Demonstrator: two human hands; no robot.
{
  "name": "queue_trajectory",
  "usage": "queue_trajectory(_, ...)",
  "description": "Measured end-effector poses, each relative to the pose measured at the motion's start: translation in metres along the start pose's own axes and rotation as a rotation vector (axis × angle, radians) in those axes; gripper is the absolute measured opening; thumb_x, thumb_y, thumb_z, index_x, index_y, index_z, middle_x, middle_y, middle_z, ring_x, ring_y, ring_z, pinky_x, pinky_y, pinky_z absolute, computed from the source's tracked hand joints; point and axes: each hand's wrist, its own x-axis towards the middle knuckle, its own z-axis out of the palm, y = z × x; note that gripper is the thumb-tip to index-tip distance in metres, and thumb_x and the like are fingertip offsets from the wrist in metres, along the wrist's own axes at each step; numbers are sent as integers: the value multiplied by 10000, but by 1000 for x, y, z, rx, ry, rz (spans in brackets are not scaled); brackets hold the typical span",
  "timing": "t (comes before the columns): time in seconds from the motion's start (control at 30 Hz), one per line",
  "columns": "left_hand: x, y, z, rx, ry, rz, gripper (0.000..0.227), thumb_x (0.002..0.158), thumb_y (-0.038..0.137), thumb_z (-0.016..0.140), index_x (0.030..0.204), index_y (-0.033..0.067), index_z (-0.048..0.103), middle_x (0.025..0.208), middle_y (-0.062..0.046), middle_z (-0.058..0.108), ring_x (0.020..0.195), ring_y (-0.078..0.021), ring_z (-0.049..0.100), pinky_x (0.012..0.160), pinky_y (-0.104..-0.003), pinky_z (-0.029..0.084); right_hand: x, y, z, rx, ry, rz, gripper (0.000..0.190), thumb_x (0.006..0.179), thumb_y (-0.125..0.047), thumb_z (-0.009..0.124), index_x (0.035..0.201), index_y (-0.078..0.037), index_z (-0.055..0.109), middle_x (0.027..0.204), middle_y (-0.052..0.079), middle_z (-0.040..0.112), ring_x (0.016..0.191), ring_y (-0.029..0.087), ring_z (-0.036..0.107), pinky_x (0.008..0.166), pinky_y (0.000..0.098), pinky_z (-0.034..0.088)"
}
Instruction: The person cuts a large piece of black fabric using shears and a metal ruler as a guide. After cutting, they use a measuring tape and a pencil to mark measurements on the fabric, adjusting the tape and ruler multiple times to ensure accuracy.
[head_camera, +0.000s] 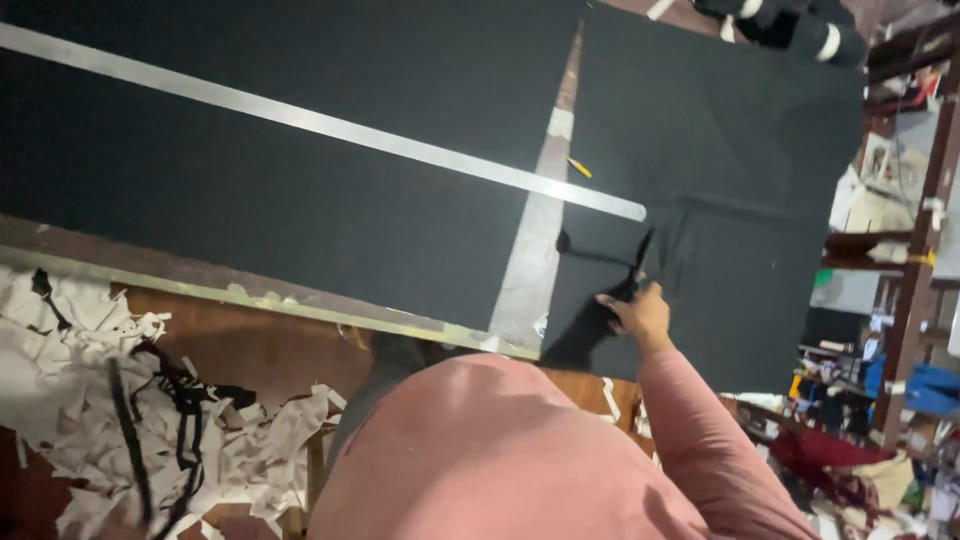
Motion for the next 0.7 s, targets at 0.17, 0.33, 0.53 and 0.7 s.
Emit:
queue_trajectory(0.17,-5,266,43,-322,-94,12,267,974,179,681,1209,63,727,1275,-113,636,1171,-278,552,974,-428,446,33,-47,6,-218,127,-449,452,783,-345,733,1090,-78,538,1088,160,659,1034,395,637,809,517,517)
queue_trajectory(0.33,-70,368,71,-288,-284,424,585,958,621,444,1161,159,741,1443,-101,574,1343,-294,521,1158,-500,372,88,-151,40,-178,453,-1304,285,632,-62,646,914,-56,602,900,159,604,863,410,539,721,506,439)
queue_trajectory(0.53,-124,351,69,-142,-427,321,282,901,257,698,1174,202,746,1462,-65,577,1374,-322,491,1130,-483,410,110,-203,43,-537,540,-1319,510,612,-146,782,1082,-91,592,996,139,635,888,358,572,797,427,506)
queue_trajectory(0.7,-146,324,66,-198,-464,-48,377,962,320,580,1272,147,710,1458,-85,555,1314,-273,562,1104,-458,463,89,-214,8,-506,131,-1156,490,722,-276,594,1187,-130,553,955,164,736,909,433,680,828,513,487)
